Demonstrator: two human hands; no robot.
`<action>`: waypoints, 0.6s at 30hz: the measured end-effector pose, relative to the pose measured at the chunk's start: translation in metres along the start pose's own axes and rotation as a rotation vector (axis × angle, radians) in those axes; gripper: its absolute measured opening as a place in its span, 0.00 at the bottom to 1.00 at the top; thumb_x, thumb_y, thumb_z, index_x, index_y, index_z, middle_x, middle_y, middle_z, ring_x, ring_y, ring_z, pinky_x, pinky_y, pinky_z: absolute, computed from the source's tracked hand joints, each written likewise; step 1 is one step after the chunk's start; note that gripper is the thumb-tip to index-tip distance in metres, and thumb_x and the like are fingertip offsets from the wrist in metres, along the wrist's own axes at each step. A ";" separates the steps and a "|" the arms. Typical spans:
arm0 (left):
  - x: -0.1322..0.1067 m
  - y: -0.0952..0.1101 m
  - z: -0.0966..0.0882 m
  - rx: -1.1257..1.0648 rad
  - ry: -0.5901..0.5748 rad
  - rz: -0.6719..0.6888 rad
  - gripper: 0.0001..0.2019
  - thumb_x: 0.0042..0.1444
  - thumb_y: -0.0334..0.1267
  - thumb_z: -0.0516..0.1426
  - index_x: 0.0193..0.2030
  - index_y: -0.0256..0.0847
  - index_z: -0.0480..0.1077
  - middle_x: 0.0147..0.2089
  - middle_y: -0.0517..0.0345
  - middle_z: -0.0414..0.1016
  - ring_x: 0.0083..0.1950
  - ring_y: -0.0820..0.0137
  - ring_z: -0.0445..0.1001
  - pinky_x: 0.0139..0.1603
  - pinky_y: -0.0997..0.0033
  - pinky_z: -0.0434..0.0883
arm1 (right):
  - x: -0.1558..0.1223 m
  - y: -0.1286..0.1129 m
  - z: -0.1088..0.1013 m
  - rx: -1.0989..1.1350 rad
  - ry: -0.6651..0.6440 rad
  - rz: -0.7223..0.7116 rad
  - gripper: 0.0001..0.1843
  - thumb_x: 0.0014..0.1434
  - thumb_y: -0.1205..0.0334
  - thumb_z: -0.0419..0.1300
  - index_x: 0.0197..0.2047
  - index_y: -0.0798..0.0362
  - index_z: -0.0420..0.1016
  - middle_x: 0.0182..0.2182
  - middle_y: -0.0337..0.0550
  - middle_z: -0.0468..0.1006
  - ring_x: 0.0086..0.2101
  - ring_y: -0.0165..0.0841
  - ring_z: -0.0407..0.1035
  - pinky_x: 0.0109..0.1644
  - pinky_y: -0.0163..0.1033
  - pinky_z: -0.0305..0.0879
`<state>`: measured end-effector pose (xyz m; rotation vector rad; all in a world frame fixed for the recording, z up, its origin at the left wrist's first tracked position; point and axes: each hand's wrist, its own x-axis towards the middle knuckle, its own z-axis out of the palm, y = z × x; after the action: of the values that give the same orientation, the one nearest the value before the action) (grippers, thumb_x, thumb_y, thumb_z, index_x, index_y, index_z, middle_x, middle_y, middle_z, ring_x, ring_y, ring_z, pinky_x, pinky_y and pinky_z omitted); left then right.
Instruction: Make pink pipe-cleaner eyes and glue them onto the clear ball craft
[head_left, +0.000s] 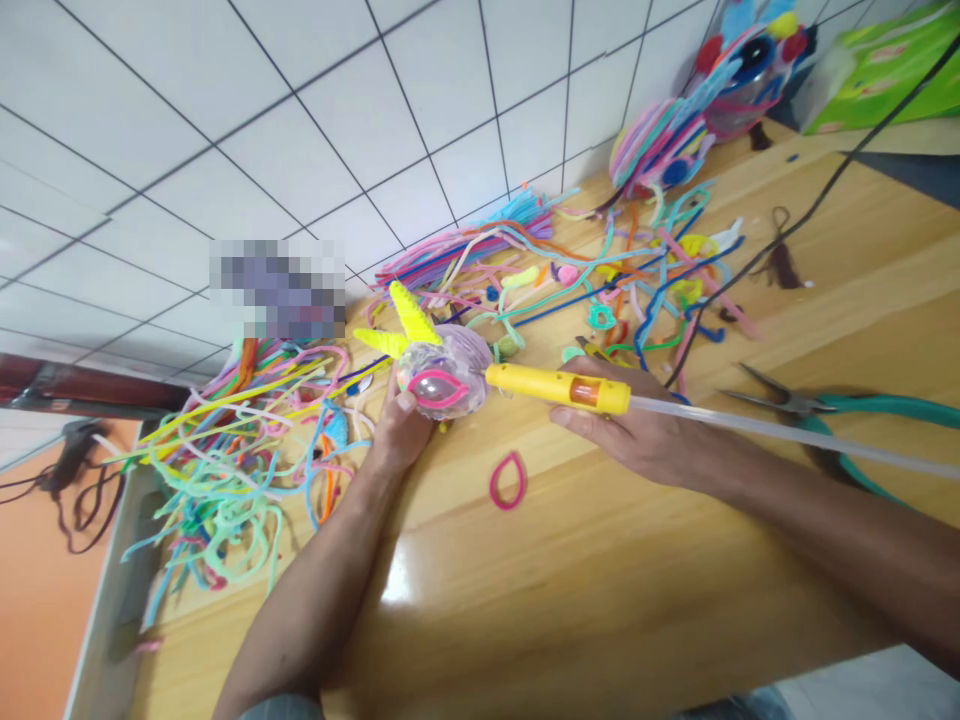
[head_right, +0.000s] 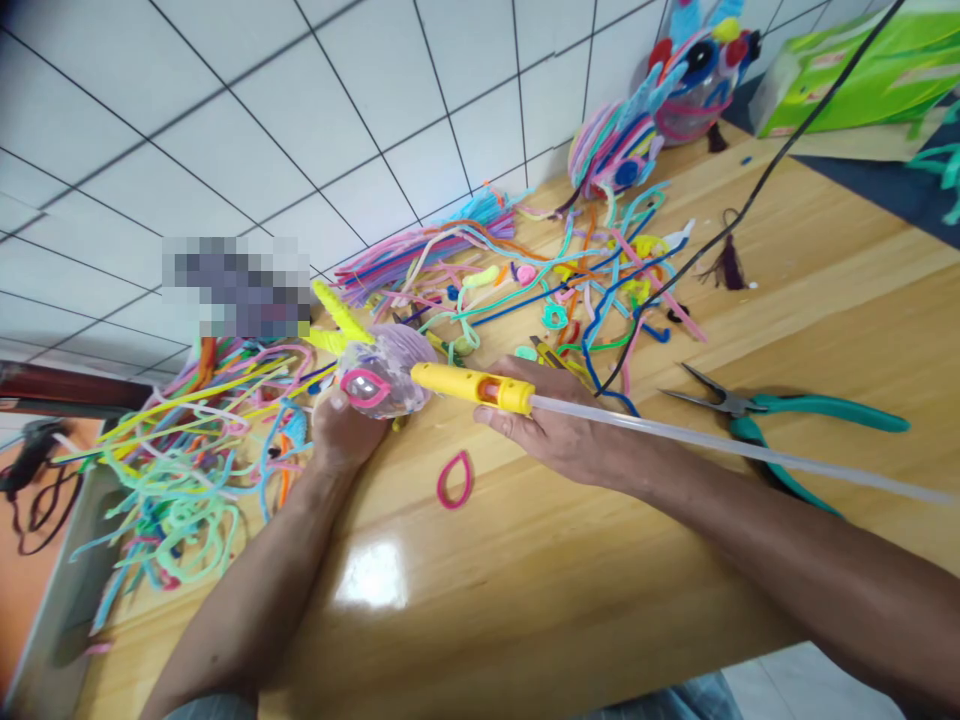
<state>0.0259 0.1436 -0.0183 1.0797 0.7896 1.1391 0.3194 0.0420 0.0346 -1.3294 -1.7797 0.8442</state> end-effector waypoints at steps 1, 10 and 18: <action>0.000 0.000 0.000 0.002 -0.008 -0.002 0.42 0.46 0.62 0.76 0.65 0.48 0.75 0.47 0.54 0.87 0.43 0.56 0.88 0.41 0.57 0.86 | 0.000 -0.001 0.000 -0.002 -0.010 0.007 0.11 0.73 0.54 0.63 0.39 0.47 0.69 0.33 0.38 0.77 0.35 0.36 0.73 0.39 0.39 0.66; 0.000 0.001 0.000 -0.001 -0.016 -0.014 0.41 0.47 0.62 0.75 0.65 0.48 0.75 0.48 0.53 0.87 0.46 0.54 0.88 0.43 0.55 0.86 | 0.000 0.000 0.001 -0.007 -0.007 -0.015 0.12 0.74 0.51 0.63 0.40 0.46 0.69 0.32 0.38 0.76 0.34 0.36 0.72 0.38 0.40 0.66; -0.001 -0.002 -0.001 -0.002 -0.003 0.006 0.41 0.47 0.63 0.75 0.64 0.47 0.75 0.48 0.52 0.87 0.46 0.54 0.88 0.44 0.57 0.86 | -0.001 0.000 0.000 -0.045 -0.004 -0.015 0.12 0.75 0.51 0.62 0.41 0.46 0.69 0.29 0.35 0.73 0.29 0.34 0.68 0.34 0.39 0.62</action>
<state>0.0255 0.1432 -0.0200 1.0823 0.7836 1.1431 0.3195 0.0412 0.0346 -1.3420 -1.8194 0.8032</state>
